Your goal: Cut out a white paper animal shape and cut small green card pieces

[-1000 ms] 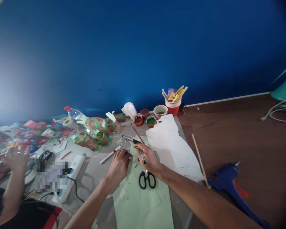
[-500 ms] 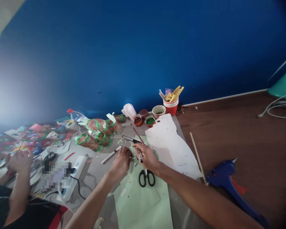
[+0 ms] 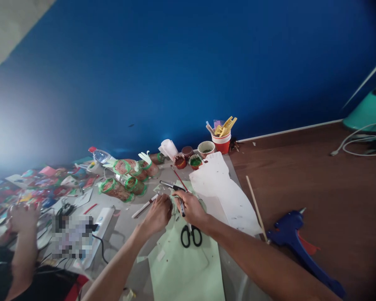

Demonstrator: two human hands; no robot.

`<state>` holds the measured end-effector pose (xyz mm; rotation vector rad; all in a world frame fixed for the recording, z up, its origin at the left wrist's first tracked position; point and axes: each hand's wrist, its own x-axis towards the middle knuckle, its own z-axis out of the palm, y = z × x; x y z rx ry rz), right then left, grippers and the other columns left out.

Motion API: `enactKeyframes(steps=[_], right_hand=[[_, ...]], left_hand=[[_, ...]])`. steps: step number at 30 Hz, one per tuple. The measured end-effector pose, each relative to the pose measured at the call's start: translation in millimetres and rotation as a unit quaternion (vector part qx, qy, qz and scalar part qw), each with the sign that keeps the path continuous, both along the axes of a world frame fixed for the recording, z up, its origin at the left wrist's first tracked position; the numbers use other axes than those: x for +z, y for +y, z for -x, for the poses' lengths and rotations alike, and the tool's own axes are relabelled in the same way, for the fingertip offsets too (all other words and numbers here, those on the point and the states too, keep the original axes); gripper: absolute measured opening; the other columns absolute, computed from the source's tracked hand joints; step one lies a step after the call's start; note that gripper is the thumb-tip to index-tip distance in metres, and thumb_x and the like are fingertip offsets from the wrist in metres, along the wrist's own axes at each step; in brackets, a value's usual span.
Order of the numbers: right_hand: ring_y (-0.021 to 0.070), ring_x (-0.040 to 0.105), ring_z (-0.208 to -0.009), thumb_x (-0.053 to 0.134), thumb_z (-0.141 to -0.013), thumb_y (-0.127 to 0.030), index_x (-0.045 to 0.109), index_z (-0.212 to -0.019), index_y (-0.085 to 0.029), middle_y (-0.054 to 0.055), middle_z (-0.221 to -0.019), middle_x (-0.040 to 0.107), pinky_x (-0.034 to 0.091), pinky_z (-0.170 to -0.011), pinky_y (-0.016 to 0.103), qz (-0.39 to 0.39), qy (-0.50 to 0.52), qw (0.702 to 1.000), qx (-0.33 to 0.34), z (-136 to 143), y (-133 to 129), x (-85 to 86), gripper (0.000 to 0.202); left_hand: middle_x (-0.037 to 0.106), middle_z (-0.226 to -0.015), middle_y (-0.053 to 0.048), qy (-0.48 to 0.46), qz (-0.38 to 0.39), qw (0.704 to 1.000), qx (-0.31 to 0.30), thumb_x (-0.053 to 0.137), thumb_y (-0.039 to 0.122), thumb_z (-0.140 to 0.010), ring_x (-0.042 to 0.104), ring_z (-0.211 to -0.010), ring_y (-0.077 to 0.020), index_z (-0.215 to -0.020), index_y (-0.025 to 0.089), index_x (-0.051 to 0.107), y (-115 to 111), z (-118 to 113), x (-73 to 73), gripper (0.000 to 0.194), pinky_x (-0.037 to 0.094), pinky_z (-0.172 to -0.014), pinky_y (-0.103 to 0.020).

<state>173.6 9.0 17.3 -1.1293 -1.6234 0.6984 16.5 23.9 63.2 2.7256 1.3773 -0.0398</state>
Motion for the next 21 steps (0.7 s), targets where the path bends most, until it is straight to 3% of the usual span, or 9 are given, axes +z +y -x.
enactKeyframes(steps=[3, 6, 9, 12, 15, 21], right_hand=[[0.0174, 0.061, -0.066, 0.047, -0.087, -0.019, 0.064, -0.100, -0.019, 0.004, -0.074, 0.069, 0.044, -0.065, 0.025, -0.002, 0.004, 1.000, -0.001, 0, 0, -0.4, 0.021], [0.0167, 0.060, -0.063, 0.048, -0.087, -0.019, 0.064, -0.101, -0.019, 0.003, -0.071, 0.068, 0.044, -0.063, 0.025, 0.011, 0.016, 1.000, -0.004, 1, 0, -1.1, 0.022], [0.0152, 0.056, -0.058, 0.048, -0.087, -0.020, 0.064, -0.102, -0.019, 0.002, -0.065, 0.065, 0.043, -0.059, 0.023, 0.035, 0.029, 0.999, 0.001, 0, 0, -0.3, 0.022], [0.0145, 0.056, -0.057, 0.047, -0.087, -0.021, 0.064, -0.102, -0.019, 0.001, -0.064, 0.064, 0.042, -0.058, 0.022, 0.050, 0.035, 0.998, 0.012, -2, -1, 1.8, 0.022], [0.0146, 0.056, -0.057, 0.046, -0.088, -0.022, 0.064, -0.103, -0.019, 0.001, -0.065, 0.064, 0.041, -0.058, 0.022, 0.054, 0.036, 0.998, 0.017, -3, -1, 3.4, 0.023], [0.0153, 0.057, -0.058, 0.045, -0.087, -0.022, 0.063, -0.104, -0.018, 0.002, -0.069, 0.065, 0.042, -0.059, 0.023, 0.045, 0.032, 0.998, 0.019, -3, -2, 2.7, 0.026]], left_hand=[[0.057, -0.088, -0.008, -0.094, 0.035, 0.993, 0.058, 0.045, 0.012, -0.075, 0.052, -0.087, -0.0227, -0.078, 0.018, 0.053, 0, 5, 2.6, 0.010, 0.041, -0.080, -0.038], [0.055, -0.074, -0.003, -0.209, 0.087, 0.967, 0.116, 0.043, 0.020, -0.080, 0.051, -0.072, -0.0178, -0.078, 0.019, 0.049, 4, 14, 4.0, 0.006, 0.042, -0.069, -0.033], [0.048, -0.063, 0.002, -0.339, 0.151, 0.913, 0.171, 0.048, 0.036, -0.080, 0.046, -0.059, -0.0130, -0.074, 0.019, 0.047, 9, 22, 3.6, 0.018, 0.039, -0.058, -0.026], [0.049, -0.060, 0.003, -0.446, 0.220, 0.839, 0.222, 0.063, 0.045, -0.068, 0.044, -0.054, -0.0106, -0.073, 0.018, 0.048, 9, 26, 3.6, 0.032, 0.036, -0.052, -0.024], [0.051, -0.059, 0.003, -0.470, 0.279, 0.800, 0.248, 0.070, 0.047, -0.062, 0.043, -0.048, -0.0089, -0.074, 0.017, 0.050, 2, 26, 4.0, 0.038, 0.033, -0.047, -0.022], [0.054, -0.061, 0.001, -0.489, 0.344, 0.767, 0.233, 0.076, 0.041, -0.059, 0.053, -0.052, -0.0118, -0.073, 0.014, 0.059, -19, 24, -4.1, 0.035, 0.041, -0.052, -0.025]])
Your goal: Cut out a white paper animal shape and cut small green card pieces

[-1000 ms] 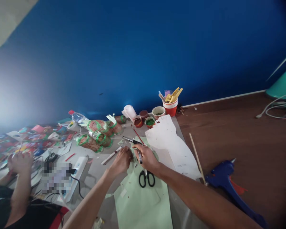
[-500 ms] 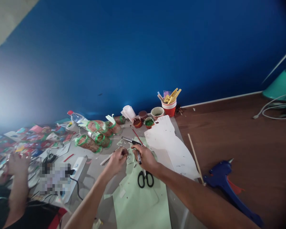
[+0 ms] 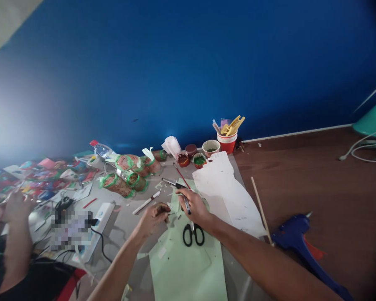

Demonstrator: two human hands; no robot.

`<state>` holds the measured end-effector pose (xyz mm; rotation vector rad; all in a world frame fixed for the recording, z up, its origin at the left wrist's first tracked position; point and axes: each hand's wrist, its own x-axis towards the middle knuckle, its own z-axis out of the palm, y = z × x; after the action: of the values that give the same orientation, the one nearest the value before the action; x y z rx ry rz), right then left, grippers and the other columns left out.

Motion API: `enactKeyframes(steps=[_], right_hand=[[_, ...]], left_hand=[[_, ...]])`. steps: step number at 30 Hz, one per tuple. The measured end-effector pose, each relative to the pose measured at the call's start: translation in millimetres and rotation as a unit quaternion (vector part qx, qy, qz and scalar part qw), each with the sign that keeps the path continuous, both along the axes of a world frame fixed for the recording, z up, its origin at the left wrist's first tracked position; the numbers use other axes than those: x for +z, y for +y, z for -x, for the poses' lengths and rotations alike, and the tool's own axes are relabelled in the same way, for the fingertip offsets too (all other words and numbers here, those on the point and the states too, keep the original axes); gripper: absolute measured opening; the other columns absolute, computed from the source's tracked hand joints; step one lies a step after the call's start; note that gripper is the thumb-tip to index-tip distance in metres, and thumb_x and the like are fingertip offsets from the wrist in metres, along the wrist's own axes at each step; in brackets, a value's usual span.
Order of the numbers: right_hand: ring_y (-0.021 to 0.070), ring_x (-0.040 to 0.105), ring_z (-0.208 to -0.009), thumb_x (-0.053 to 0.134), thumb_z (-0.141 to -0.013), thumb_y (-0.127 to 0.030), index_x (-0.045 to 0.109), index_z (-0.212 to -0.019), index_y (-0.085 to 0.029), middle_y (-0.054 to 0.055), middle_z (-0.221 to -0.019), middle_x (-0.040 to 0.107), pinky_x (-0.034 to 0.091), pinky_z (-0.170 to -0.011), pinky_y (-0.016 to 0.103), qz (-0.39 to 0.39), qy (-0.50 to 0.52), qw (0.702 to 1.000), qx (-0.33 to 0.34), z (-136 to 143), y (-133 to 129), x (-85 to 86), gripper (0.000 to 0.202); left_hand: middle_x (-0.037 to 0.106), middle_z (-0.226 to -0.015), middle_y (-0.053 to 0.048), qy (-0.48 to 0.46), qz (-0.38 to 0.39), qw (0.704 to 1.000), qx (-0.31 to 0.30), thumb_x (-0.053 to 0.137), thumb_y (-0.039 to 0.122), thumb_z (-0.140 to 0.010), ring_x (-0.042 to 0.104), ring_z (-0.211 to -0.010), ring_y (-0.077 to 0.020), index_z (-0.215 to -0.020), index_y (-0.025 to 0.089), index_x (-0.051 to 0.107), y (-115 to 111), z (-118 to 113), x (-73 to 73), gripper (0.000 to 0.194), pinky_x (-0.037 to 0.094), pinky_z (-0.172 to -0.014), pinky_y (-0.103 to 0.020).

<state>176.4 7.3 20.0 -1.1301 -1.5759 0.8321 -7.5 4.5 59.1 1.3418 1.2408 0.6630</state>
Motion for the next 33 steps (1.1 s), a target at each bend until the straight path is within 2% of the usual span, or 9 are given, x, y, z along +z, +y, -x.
enactKeyframes(steps=[6, 11, 15, 21, 28, 33], right_hand=[[0.0140, 0.056, -0.056, 0.050, -0.083, -0.019, 0.061, -0.106, -0.019, -0.001, -0.062, 0.062, 0.044, -0.060, 0.023, -0.010, -0.011, 0.999, 0.051, 2, -2, -2.6, 0.026], [0.0143, 0.061, -0.071, 0.053, -0.079, -0.013, 0.056, -0.116, -0.020, 0.002, -0.080, 0.066, 0.047, -0.069, 0.024, -0.024, 0.025, 0.993, 0.109, 7, -5, -6.0, 0.038], [0.0131, 0.059, -0.067, 0.053, -0.077, -0.012, 0.053, -0.121, -0.021, 0.001, -0.083, 0.065, 0.047, -0.066, 0.023, -0.011, 0.033, 0.990, 0.138, 8, -6, -9.8, 0.044], [0.0135, 0.059, -0.068, 0.052, -0.078, -0.010, 0.054, -0.120, -0.022, 0.000, -0.081, 0.064, 0.046, -0.065, 0.023, 0.006, 0.036, 0.990, 0.138, 9, -6, -14.2, 0.044], [0.0143, 0.060, -0.071, 0.053, -0.076, -0.010, 0.052, -0.122, -0.022, 0.001, -0.084, 0.065, 0.047, -0.069, 0.024, 0.001, 0.021, 0.989, 0.147, 8, -7, -10.0, 0.047], [0.0131, 0.060, -0.069, 0.052, -0.076, -0.007, 0.051, -0.121, -0.022, 0.000, -0.082, 0.065, 0.046, -0.070, 0.023, 0.005, 0.016, 0.991, 0.136, 9, -8, -9.2, 0.048]], left_hand=[[0.053, -0.062, 0.003, -0.028, -0.003, 0.998, 0.062, 0.078, 0.038, -0.057, 0.052, -0.047, -0.0099, -0.075, 0.015, 0.057, -6, -3, -8.6, 0.036, 0.042, -0.047, -0.024], [0.052, -0.060, 0.005, -0.038, -0.032, 0.994, 0.092, 0.075, 0.031, -0.060, 0.048, -0.047, -0.0080, -0.079, 0.016, 0.056, -10, -8, -13.9, 0.030, 0.040, -0.045, -0.021], [0.055, -0.064, 0.003, -0.051, -0.035, 0.993, 0.102, 0.074, 0.027, -0.061, 0.050, -0.052, -0.0090, -0.084, 0.017, 0.056, -14, -12, -18.2, 0.031, 0.040, -0.046, -0.020], [0.054, -0.065, 0.004, -0.040, -0.037, 0.993, 0.104, 0.074, 0.030, -0.063, 0.049, -0.052, -0.0085, -0.087, 0.017, 0.057, -18, -15, -17.9, 0.032, 0.040, -0.048, -0.021], [0.053, -0.062, 0.003, -0.068, -0.041, 0.991, 0.106, 0.074, 0.036, -0.063, 0.049, -0.052, -0.0100, -0.086, 0.016, 0.056, -20, -19, -15.2, 0.035, 0.041, -0.048, -0.022], [0.054, -0.066, 0.002, -0.049, -0.059, 0.990, 0.115, 0.072, 0.037, -0.066, 0.049, -0.054, -0.0107, -0.085, 0.017, 0.056, -23, -17, -14.9, 0.032, 0.042, -0.050, -0.022]])
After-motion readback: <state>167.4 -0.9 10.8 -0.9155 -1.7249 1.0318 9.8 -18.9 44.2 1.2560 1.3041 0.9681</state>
